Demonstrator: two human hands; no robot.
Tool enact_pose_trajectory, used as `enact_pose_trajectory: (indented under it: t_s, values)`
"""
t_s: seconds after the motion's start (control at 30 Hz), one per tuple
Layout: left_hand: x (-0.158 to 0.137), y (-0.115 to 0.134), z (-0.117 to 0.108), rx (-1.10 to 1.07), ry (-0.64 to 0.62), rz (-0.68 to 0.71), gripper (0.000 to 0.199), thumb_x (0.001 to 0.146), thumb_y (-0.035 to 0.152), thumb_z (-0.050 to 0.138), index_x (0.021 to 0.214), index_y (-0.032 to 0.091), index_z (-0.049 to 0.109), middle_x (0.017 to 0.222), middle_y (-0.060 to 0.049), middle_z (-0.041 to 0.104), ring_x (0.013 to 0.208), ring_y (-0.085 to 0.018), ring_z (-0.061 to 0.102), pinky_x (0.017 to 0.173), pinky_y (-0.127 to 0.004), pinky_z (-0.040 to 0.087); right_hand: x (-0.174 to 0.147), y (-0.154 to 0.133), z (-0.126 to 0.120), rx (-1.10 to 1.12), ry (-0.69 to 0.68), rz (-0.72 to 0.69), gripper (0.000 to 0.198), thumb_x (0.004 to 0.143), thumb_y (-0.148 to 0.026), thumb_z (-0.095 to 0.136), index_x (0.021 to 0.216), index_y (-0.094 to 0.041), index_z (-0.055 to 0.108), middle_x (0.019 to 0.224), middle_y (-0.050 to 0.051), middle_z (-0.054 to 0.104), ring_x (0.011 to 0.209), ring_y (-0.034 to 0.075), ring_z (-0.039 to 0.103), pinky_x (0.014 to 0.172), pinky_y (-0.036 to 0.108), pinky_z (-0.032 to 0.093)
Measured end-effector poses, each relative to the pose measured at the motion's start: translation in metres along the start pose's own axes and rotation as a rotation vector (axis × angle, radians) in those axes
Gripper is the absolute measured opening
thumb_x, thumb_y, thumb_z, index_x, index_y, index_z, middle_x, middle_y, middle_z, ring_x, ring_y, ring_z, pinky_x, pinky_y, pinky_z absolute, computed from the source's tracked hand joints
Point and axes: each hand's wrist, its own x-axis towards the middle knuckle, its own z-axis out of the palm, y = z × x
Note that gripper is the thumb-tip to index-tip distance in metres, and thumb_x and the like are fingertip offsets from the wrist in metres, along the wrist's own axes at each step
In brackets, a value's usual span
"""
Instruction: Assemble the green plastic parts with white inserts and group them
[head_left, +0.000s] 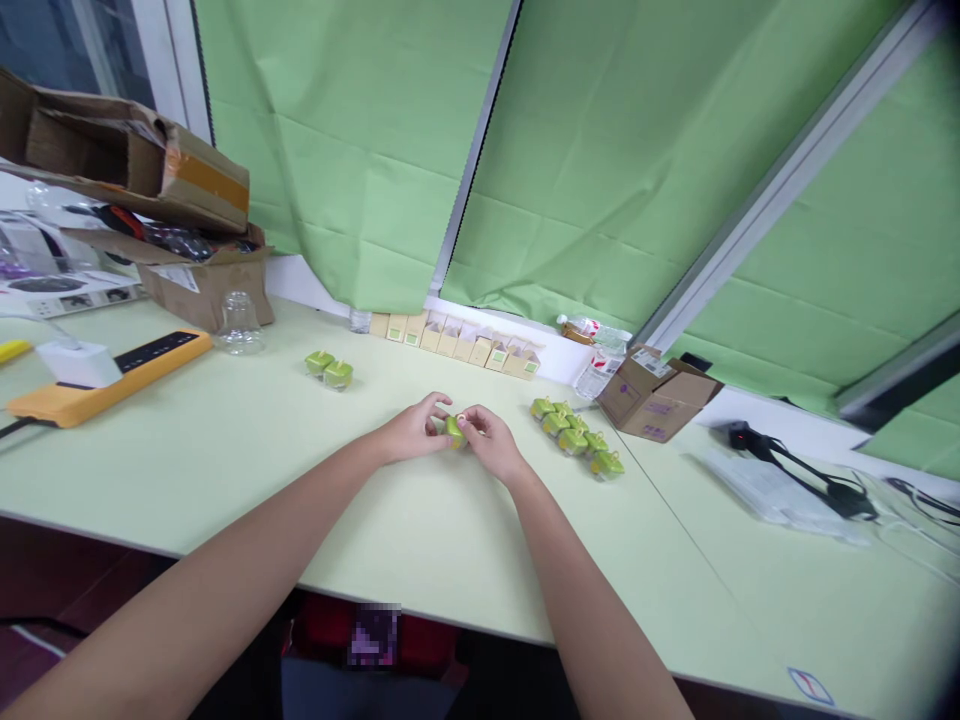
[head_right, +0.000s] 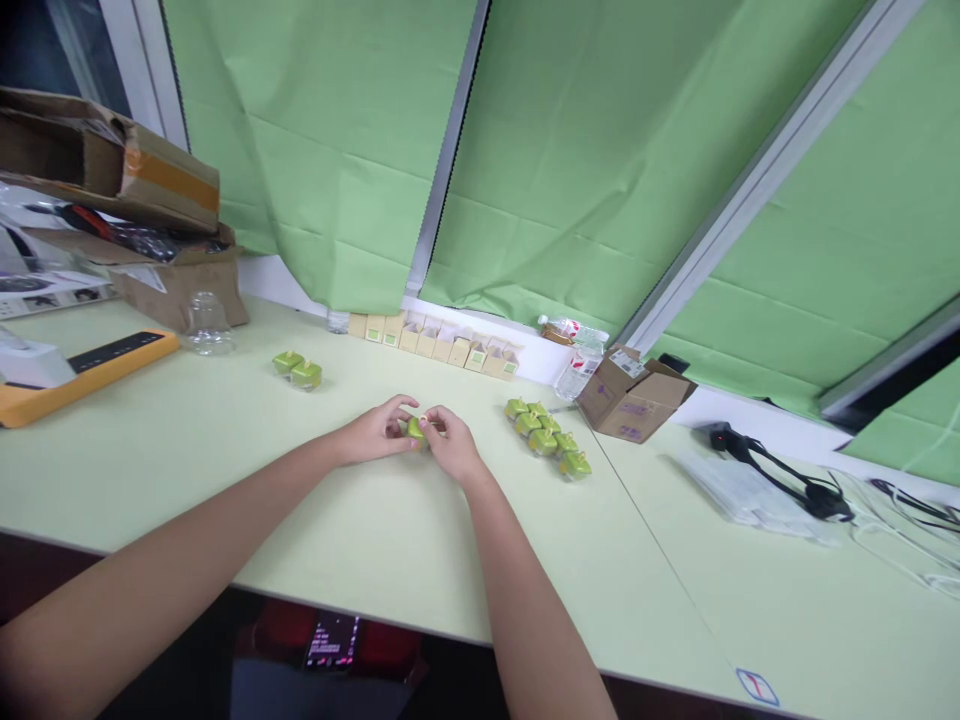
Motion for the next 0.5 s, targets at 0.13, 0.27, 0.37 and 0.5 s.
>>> enact_pose_trajectory:
  t_s: [0.13,0.27,0.37,0.5]
  values:
    - [0.005,-0.006,-0.005,0.059,0.067,0.005,0.045,0.076,0.029,0.066,0.119,0.021,0.056,0.121,-0.009,0.062,0.08,-0.015,0.058,0.074,-0.029,0.048,0.0,0.001,-0.007,-0.073,0.062,0.026,0.029,0.082,-0.051,0.058,0.086,-0.022,0.059,0.09,0.003,0.065,0.086,0.02,0.061,0.069,0.029,0.047]
    - [0.007,-0.007,-0.006,0.153,0.163,0.039,0.032,0.079,0.031,0.062,0.11,0.021,0.062,0.117,-0.007,0.065,0.085,-0.017,0.059,0.073,-0.029,0.048,-0.002,0.001,-0.006,-0.104,0.058,0.074,0.028,0.083,-0.051,0.058,0.087,-0.023,0.061,0.094,0.003,0.066,0.087,0.02,0.063,0.066,0.029,0.048]
    - [0.004,-0.001,0.0,0.172,0.12,0.097,0.04,0.078,0.037,0.067,0.114,0.021,0.063,0.115,-0.007,0.066,0.094,-0.021,0.06,0.075,-0.028,0.048,-0.002,0.002,0.002,-0.068,0.063,0.071,0.028,0.082,-0.05,0.06,0.088,-0.023,0.062,0.093,0.003,0.067,0.087,0.02,0.064,0.066,0.029,0.049]
    - [-0.001,0.01,0.0,0.217,-0.005,0.178,0.034,0.079,0.034,0.066,0.11,0.021,0.067,0.102,-0.005,0.069,0.088,-0.02,0.061,0.074,-0.028,0.046,-0.002,0.003,0.01,-0.029,0.046,0.03,0.028,0.081,-0.05,0.063,0.088,-0.023,0.066,0.096,0.004,0.068,0.088,0.02,0.064,0.07,0.03,0.051]
